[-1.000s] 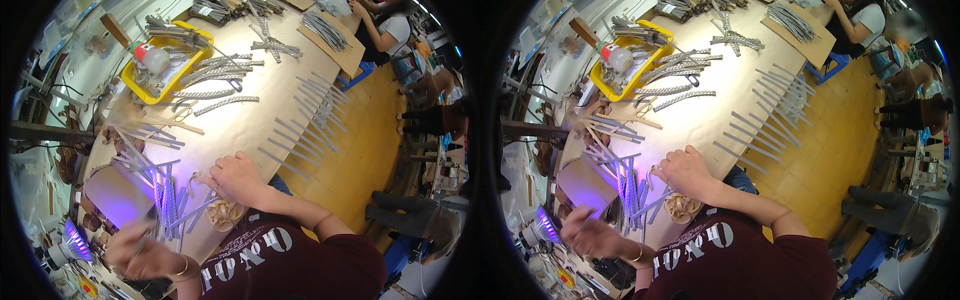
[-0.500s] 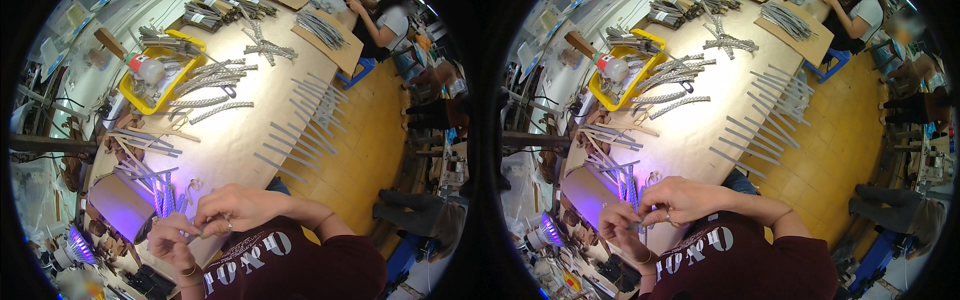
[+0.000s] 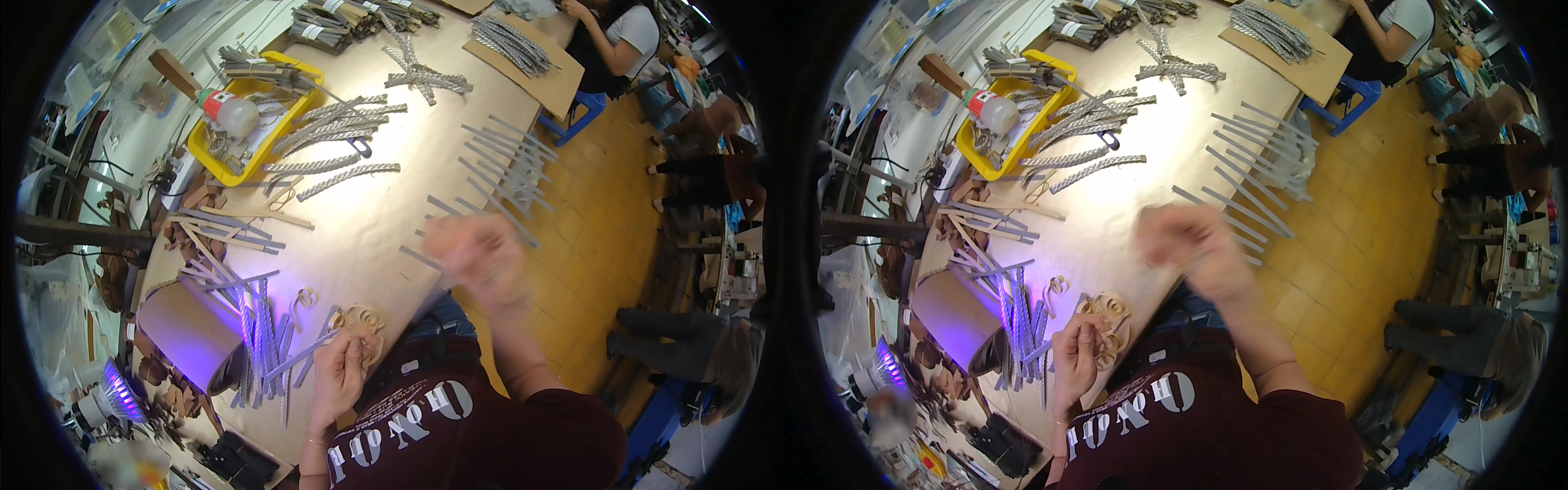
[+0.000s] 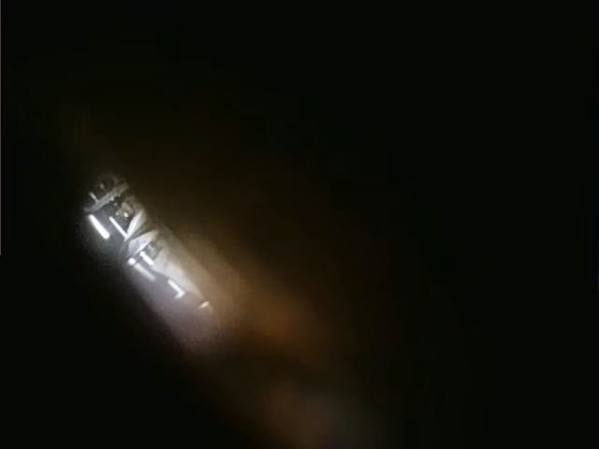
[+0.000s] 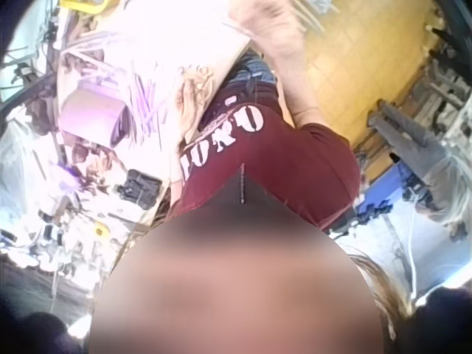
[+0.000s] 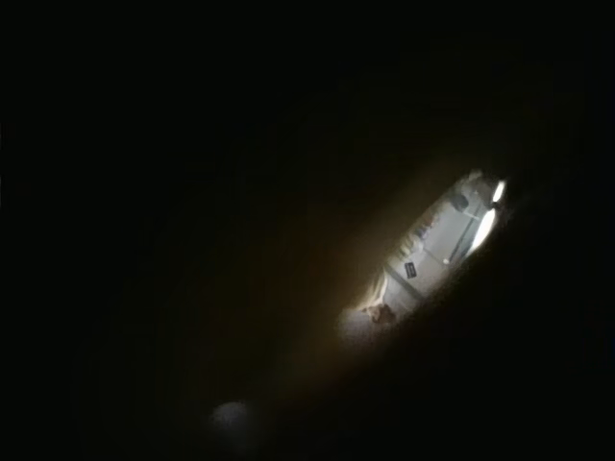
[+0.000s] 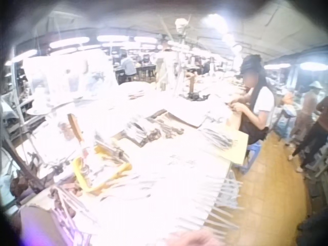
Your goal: The person repeatedly picks up a short braided cord and a rubber band, wraps the band around the cord, and places the assembled unit on the table. They continue this one-at-a-time process, accumulating a row of finished items.
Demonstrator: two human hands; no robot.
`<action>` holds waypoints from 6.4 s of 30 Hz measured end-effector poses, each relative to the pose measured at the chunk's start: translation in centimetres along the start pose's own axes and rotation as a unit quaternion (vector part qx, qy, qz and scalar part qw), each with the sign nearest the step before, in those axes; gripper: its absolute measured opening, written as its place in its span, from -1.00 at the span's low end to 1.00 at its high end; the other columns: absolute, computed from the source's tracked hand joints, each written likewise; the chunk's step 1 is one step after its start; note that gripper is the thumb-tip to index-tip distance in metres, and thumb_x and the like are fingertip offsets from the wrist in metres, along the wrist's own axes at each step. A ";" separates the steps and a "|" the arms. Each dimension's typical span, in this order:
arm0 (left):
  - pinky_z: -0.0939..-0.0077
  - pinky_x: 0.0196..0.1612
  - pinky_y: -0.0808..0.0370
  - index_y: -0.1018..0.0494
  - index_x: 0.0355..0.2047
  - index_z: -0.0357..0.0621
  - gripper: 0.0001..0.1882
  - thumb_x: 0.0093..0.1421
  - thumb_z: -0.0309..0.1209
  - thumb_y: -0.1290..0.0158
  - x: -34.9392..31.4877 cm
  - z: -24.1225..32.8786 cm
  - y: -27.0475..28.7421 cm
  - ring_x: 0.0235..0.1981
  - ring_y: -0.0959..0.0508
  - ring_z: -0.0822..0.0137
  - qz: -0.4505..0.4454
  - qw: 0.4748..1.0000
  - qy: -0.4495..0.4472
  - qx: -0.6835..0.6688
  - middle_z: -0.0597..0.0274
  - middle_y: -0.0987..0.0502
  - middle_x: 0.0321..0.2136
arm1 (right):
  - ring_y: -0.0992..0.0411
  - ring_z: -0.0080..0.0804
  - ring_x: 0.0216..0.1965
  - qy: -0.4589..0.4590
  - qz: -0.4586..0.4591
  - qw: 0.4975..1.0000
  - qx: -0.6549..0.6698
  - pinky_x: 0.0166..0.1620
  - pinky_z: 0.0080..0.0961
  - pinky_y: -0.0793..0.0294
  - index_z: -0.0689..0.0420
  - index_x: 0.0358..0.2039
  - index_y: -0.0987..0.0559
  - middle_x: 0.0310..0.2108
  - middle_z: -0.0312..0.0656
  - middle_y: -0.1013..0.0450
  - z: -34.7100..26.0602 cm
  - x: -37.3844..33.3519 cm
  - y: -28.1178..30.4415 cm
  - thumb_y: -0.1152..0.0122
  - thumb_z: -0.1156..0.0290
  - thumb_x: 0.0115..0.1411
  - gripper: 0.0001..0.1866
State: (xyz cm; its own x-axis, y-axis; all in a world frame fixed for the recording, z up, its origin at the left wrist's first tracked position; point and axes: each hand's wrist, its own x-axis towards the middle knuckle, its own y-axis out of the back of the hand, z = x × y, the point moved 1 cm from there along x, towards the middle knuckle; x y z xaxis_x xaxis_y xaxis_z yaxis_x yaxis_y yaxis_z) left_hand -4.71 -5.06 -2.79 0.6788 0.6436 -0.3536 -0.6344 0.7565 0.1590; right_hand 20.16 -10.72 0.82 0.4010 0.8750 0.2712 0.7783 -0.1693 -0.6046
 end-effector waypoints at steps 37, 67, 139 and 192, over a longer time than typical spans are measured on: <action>0.07 0.29 -0.03 -0.57 -0.08 -0.01 -0.67 0.12 -0.31 -0.24 -5.0 -10.2 3.1 0.27 -0.29 0.09 0.333 0.831 -0.076 0.438 0.14 -0.42 0.16 | -0.46 0.13 -0.04 -0.274 0.007 0.533 -0.801 -0.02 -0.10 -0.44 0.24 0.07 -0.48 -0.10 0.22 -0.46 3.3 -4.0 -1.7 -0.27 -0.20 0.12 -0.23; -0.21 0.40 0.49 -0.56 -0.04 0.10 -0.58 0.07 -0.20 -0.31 -6.9 -10.4 3.7 0.36 -0.17 0.03 0.373 0.783 -0.040 0.496 0.23 -0.37 0.19 | -0.50 -0.01 -0.39 -0.082 -0.275 0.659 -0.695 -0.30 -0.16 -0.52 0.09 -0.04 -0.46 -0.30 -0.05 -0.42 18.9 -2.3 -5.0 -0.18 0.42 0.20 -0.70; -0.06 0.45 0.14 -0.33 0.12 -0.30 -0.55 0.23 -0.40 0.03 26.0 3.9 -10.5 0.41 -0.05 -0.06 -0.011 0.775 -0.465 0.427 -0.25 -0.13 0.32 | -0.19 -0.56 -0.63 -0.022 0.806 0.525 -0.272 -0.61 -0.57 -0.18 0.17 -0.11 -0.52 -0.45 -0.20 -0.48 -1.2 -35.0 41.2 -0.13 0.17 0.32 -0.68; 0.14 0.35 -0.16 -0.25 0.26 -0.20 -0.53 0.38 -0.37 0.06 1.9 -0.4 -0.1 0.26 -0.36 0.09 0.197 0.969 -0.105 -0.110 -0.04 -0.36 0.22 | -0.27 -0.77 -0.53 -0.298 -0.080 0.869 -0.388 -0.45 -0.75 -0.23 0.24 -0.34 -0.59 -0.56 -0.44 -0.43 5.0 8.6 1.2 -0.20 0.41 0.30 -0.84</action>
State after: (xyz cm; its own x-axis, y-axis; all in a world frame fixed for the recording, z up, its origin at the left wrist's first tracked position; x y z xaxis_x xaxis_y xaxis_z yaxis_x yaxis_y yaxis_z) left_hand -3.52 -3.92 -3.84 0.4137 0.9041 -0.1072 -0.9071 0.4193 0.0359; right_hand 22.16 -1.15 -1.30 0.1172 0.9555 -0.2708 0.9850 -0.0771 0.1543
